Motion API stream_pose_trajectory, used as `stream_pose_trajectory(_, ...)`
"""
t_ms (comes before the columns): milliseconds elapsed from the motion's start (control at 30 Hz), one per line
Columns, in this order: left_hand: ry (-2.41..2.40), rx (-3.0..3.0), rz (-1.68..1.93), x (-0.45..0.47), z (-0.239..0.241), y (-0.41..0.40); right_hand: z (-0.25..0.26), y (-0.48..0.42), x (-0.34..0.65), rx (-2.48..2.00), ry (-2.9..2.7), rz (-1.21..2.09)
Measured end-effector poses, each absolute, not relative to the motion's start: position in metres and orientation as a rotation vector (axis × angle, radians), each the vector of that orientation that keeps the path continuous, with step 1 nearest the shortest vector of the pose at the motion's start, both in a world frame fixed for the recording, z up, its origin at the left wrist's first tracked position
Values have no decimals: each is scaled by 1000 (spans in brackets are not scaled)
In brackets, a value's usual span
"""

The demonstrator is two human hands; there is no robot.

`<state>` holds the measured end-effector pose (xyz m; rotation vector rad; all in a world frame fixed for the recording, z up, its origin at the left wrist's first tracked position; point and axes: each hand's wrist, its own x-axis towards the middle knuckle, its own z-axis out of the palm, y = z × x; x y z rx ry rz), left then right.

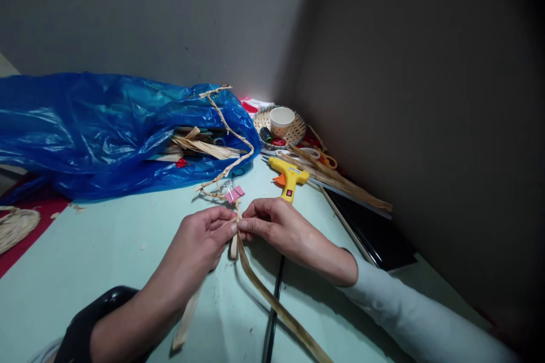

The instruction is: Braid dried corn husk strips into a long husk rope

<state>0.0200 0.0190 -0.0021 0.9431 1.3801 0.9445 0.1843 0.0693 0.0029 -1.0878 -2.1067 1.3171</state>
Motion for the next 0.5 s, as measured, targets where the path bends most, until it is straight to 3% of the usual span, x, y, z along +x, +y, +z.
stream_pose_trajectory(333, 1765, 1832, 752, 17, 9, -1, 4, 58, 175, -1215, -2026, 1217)
stream_pose_trajectory(500, 1724, 2305, 1002, 21, 8, -10, 0, 57, 172, -1214, -1914, 1235)
